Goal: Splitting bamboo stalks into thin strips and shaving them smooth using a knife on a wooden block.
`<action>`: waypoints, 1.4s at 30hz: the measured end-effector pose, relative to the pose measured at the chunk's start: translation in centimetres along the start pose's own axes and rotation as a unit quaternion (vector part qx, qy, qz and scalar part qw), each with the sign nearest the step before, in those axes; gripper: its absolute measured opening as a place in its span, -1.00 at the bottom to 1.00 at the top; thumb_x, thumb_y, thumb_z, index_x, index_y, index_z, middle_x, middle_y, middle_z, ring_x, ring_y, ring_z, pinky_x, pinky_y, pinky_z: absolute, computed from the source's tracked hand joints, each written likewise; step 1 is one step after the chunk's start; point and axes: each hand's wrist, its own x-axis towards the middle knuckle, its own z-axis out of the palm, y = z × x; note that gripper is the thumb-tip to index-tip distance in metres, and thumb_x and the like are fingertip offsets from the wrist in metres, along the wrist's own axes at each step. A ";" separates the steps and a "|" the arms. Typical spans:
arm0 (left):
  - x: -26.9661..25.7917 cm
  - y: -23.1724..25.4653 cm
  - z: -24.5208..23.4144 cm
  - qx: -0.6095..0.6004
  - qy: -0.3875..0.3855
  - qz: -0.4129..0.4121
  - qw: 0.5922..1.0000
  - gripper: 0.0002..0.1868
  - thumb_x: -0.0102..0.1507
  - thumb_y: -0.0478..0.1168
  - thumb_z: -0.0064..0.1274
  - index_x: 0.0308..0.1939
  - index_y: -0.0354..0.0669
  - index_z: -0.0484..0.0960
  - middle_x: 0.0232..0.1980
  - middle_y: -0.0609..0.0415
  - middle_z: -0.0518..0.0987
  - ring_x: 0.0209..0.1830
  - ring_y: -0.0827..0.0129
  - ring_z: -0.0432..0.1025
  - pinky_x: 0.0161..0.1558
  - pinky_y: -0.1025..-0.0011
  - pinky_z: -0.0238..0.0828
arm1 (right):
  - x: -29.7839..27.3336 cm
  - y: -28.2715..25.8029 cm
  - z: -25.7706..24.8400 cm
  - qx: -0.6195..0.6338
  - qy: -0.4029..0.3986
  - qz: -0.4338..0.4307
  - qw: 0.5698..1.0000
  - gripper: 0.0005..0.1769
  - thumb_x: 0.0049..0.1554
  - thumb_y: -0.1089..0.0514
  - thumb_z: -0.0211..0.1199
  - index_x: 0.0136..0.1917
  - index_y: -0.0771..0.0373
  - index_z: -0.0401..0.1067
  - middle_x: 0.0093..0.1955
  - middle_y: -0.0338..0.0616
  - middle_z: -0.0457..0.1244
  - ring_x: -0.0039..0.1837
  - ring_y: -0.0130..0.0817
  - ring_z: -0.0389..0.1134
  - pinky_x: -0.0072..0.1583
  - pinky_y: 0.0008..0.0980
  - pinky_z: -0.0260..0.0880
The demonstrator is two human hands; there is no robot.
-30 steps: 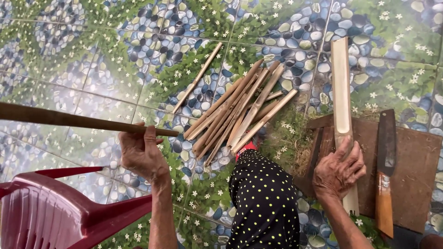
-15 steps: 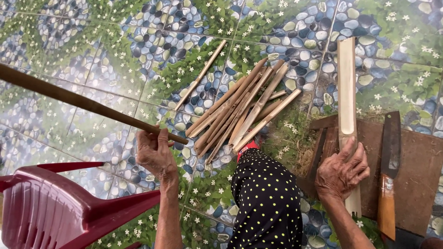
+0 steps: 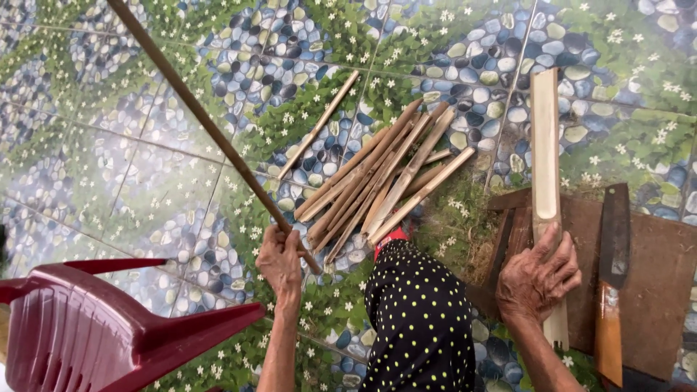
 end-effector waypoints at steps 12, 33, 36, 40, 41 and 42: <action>24.8 2.5 -13.8 0.017 0.236 0.269 0.934 -0.95 0.47 -0.36 0.15 -0.06 -0.24 0.58 -0.27 0.12 0.58 -0.42 0.42 0.43 -0.35 0.42 0.36 | 1.6 -0.3 1.0 -0.004 0.066 -0.004 0.998 -0.18 0.18 0.27 0.32 0.66 0.41 0.18 0.49 0.36 0.20 0.36 0.26 0.27 0.31 0.18 0.24; -0.3 -11.1 5.2 0.250 -0.302 -0.028 0.920 -0.65 0.18 -0.22 0.18 0.05 -0.11 0.60 -0.19 -0.06 0.70 -0.23 -0.03 0.60 -0.13 0.05 0.53 | 0.1 0.3 1.0 -0.023 -0.013 0.013 1.000 -0.19 0.23 0.23 0.17 0.68 0.32 0.01 0.45 0.29 0.15 0.30 0.16 0.23 0.28 0.10 0.17; -1.0 -11.6 5.2 0.213 -0.287 0.006 0.934 -0.56 0.14 -0.30 0.20 0.11 -0.20 0.61 -0.26 -0.10 0.70 -0.38 0.09 0.56 -0.24 0.16 0.52 | 0.4 -0.1 0.2 0.001 -0.002 0.004 1.000 -0.24 0.25 0.27 0.16 0.66 0.37 0.04 0.44 0.32 0.14 0.34 0.16 0.20 0.27 0.12 0.16; -2.0 -11.3 5.1 0.146 -0.244 -0.014 0.959 -0.81 0.16 -0.28 0.23 -0.18 -0.17 0.59 -0.40 0.03 0.57 -0.49 0.26 0.44 -0.39 0.26 0.41 | 0.6 -0.4 -0.4 0.014 0.003 0.002 1.000 -0.24 0.23 0.30 0.16 0.65 0.40 0.04 0.44 0.35 0.13 0.34 0.19 0.18 0.27 0.13 0.13; -2.4 -11.8 5.1 0.141 -0.229 -0.015 0.963 -0.80 0.16 -0.28 0.25 -0.17 -0.15 0.60 -0.39 0.06 0.54 -0.49 0.29 0.41 -0.41 0.29 0.38 | 0.6 -0.4 -0.5 0.023 0.004 0.002 1.000 -0.24 0.24 0.31 0.16 0.65 0.41 0.04 0.43 0.36 0.13 0.34 0.20 0.18 0.27 0.14 0.12; -2.9 -11.8 5.2 0.142 -0.228 -0.016 0.963 -0.80 0.16 -0.28 0.25 -0.17 -0.15 0.60 -0.39 0.06 0.54 -0.49 0.29 0.41 -0.41 0.29 0.38 | 0.5 -0.5 -0.6 0.024 0.003 0.002 1.000 -0.24 0.24 0.31 0.16 0.65 0.41 0.04 0.43 0.36 0.13 0.34 0.20 0.18 0.27 0.14 0.12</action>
